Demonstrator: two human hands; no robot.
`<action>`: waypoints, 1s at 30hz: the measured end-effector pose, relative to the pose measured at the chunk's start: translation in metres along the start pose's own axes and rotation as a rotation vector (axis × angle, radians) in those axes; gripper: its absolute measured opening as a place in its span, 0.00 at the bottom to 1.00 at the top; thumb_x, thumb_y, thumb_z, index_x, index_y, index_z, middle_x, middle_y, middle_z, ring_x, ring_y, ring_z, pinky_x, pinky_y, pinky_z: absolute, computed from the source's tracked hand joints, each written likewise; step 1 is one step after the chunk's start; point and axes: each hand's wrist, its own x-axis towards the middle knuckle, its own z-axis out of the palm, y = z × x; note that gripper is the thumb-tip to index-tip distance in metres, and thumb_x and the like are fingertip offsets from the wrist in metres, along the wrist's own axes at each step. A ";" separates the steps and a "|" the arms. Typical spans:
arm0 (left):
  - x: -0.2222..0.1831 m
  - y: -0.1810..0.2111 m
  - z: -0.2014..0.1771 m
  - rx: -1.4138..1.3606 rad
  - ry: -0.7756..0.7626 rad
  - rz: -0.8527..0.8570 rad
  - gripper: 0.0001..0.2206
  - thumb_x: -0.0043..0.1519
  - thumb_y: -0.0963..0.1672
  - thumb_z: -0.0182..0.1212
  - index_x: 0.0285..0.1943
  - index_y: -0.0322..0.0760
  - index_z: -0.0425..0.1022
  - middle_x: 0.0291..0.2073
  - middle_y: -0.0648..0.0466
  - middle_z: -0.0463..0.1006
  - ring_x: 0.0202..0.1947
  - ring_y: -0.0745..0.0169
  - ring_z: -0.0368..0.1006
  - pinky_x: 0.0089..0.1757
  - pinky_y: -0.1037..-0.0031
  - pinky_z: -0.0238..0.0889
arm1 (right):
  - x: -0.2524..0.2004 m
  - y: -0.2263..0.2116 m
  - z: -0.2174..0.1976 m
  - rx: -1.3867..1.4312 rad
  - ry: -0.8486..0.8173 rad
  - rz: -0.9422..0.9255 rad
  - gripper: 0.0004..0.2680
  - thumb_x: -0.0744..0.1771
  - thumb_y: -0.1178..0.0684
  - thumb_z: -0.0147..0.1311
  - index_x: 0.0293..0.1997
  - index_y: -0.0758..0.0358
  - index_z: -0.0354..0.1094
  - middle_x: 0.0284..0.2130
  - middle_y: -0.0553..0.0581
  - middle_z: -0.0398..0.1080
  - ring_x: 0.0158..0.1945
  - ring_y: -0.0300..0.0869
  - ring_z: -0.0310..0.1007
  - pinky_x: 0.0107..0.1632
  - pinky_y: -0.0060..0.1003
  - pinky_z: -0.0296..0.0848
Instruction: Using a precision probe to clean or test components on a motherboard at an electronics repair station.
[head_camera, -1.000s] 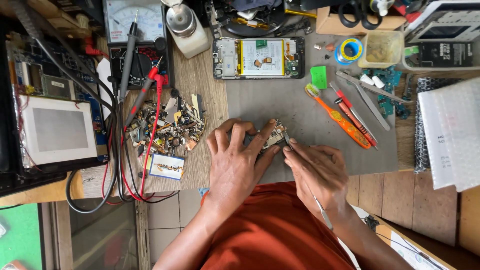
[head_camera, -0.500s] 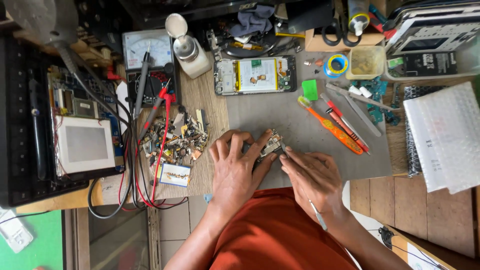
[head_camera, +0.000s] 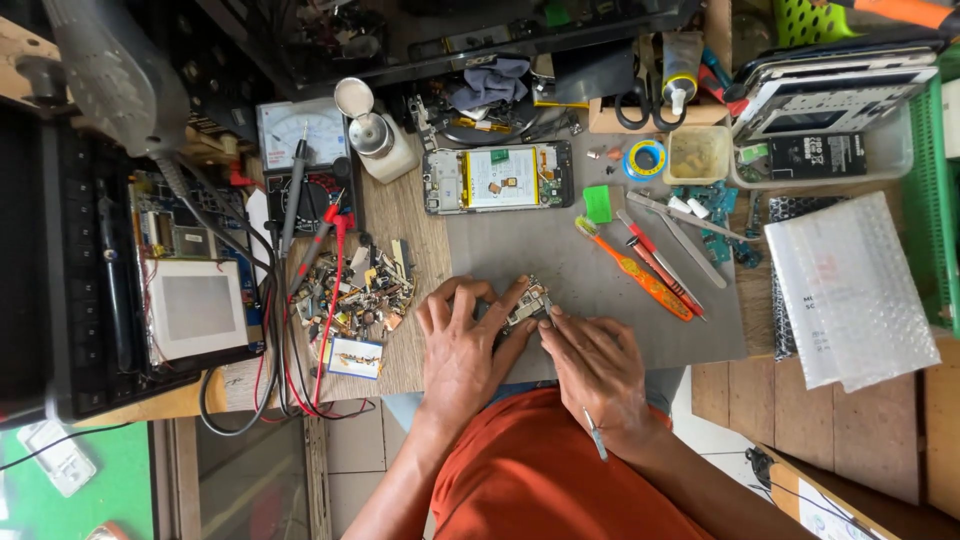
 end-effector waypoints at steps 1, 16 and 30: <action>0.001 0.001 -0.001 -0.006 0.000 0.004 0.20 0.65 0.55 0.60 0.66 0.58 0.75 0.42 0.59 0.61 0.59 0.47 0.59 0.55 0.56 0.49 | -0.001 0.000 0.000 -0.007 -0.001 0.000 0.07 0.67 0.60 0.61 0.49 0.62 0.79 0.46 0.60 0.81 0.45 0.46 0.81 0.50 0.42 0.75; -0.007 -0.008 0.011 -0.024 0.067 0.000 0.18 0.66 0.56 0.60 0.62 0.56 0.78 0.43 0.59 0.61 0.58 0.46 0.59 0.52 0.56 0.48 | -0.006 -0.008 0.002 0.010 0.044 0.018 0.08 0.66 0.62 0.61 0.48 0.60 0.80 0.46 0.59 0.81 0.45 0.46 0.82 0.51 0.42 0.77; -0.009 -0.011 0.014 -0.031 0.062 0.003 0.19 0.65 0.55 0.60 0.63 0.57 0.76 0.42 0.59 0.59 0.58 0.47 0.59 0.53 0.54 0.48 | -0.009 0.000 0.006 -0.014 0.037 -0.080 0.07 0.66 0.62 0.61 0.48 0.64 0.80 0.45 0.61 0.81 0.43 0.46 0.82 0.50 0.42 0.77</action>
